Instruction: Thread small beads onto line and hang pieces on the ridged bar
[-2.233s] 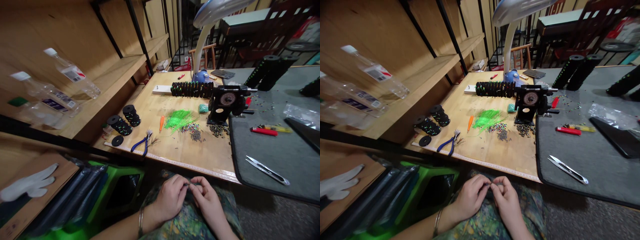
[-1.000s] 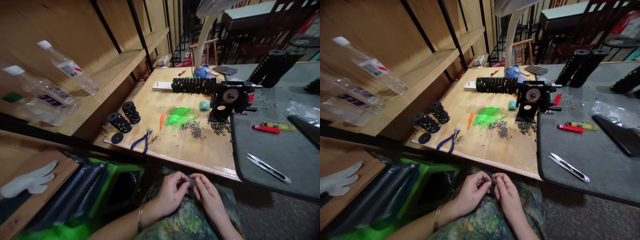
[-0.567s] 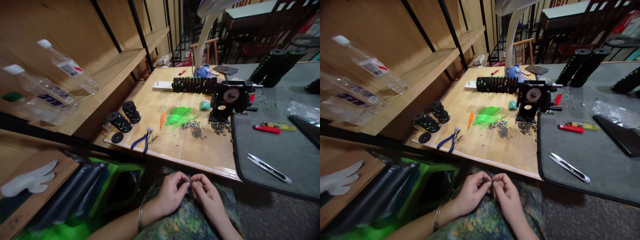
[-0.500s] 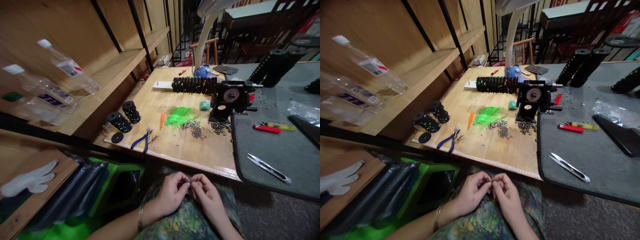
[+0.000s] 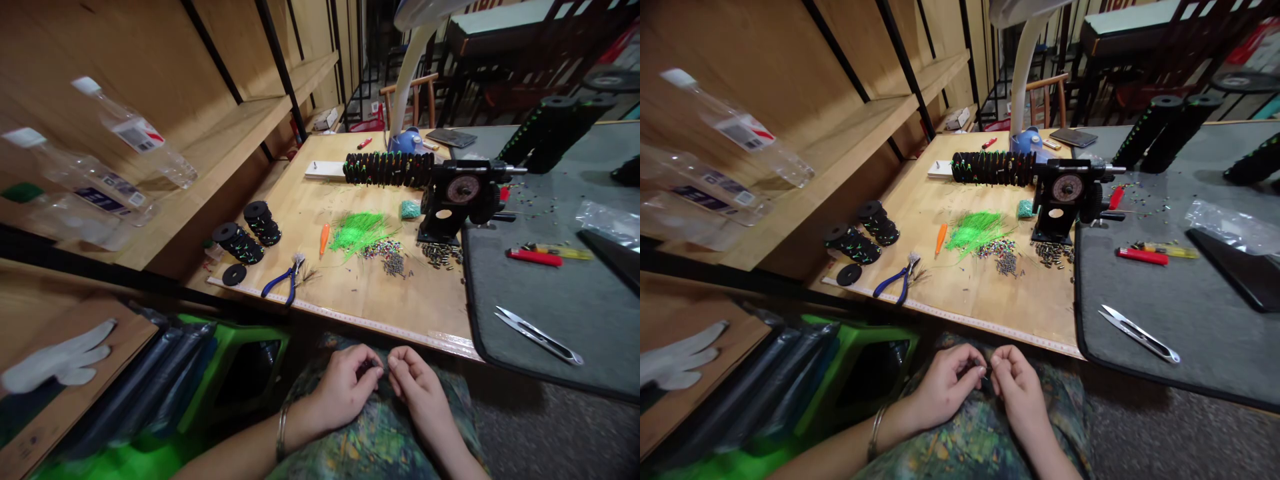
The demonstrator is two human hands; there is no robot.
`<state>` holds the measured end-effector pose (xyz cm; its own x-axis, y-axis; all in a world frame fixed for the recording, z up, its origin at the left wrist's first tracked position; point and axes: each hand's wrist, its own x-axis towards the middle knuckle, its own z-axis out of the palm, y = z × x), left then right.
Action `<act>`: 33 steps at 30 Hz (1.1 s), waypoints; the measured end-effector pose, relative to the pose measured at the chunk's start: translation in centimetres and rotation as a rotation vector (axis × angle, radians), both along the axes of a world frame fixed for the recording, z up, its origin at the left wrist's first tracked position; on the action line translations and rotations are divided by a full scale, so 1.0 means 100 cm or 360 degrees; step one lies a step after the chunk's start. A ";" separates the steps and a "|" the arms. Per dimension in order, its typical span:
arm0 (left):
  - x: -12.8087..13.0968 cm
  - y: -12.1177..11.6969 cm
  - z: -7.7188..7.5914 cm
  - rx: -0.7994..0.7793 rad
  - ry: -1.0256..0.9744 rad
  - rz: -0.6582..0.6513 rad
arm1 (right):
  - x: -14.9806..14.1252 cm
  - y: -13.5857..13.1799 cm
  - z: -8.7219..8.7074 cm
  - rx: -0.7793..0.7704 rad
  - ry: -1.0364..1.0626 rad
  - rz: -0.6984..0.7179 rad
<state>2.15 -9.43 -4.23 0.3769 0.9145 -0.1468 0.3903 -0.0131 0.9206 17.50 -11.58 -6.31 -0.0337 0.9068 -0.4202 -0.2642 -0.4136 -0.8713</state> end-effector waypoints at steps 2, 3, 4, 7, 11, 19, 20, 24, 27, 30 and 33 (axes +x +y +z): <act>0.000 0.000 0.000 0.0007 0.0023 -0.0012 | 0.000 0.001 0.000 -0.0012 0.0005 -0.0033; 0.000 0.001 0.001 0.0006 0.0033 -0.0015 | 0.000 0.001 0.000 -0.0019 0.0011 -0.0055; 0.001 0.001 0.002 0.0006 0.0044 -0.0019 | 0.000 0.002 0.000 -0.0025 0.0022 -0.0081; 0.001 0.003 0.004 0.0003 0.0073 -0.0032 | 0.000 0.004 0.001 -0.0033 0.0061 -0.0155; 0.002 0.004 0.007 -0.0003 0.0077 -0.0036 | 0.001 0.004 0.001 -0.0012 0.0072 -0.0186; 0.003 0.004 0.006 -0.0005 0.0034 -0.0021 | 0.002 0.003 -0.001 0.0034 0.0153 -0.0296; 0.003 0.004 0.005 -0.0003 0.0033 -0.0017 | 0.002 0.003 -0.001 0.0045 0.0136 -0.0301; 0.003 0.004 0.006 -0.0004 0.0027 -0.0009 | 0.002 0.005 0.000 0.0078 0.0058 -0.0303; 0.003 0.003 0.005 -0.0011 0.0020 0.0000 | 0.002 0.005 0.001 0.0075 0.0025 -0.0287; 0.003 0.003 0.004 -0.0030 0.0004 0.0009 | 0.002 0.005 0.001 0.0065 0.0040 -0.0299; 0.004 0.004 0.004 -0.0058 -0.0012 0.0015 | 0.002 0.005 0.003 0.0043 0.0066 -0.0316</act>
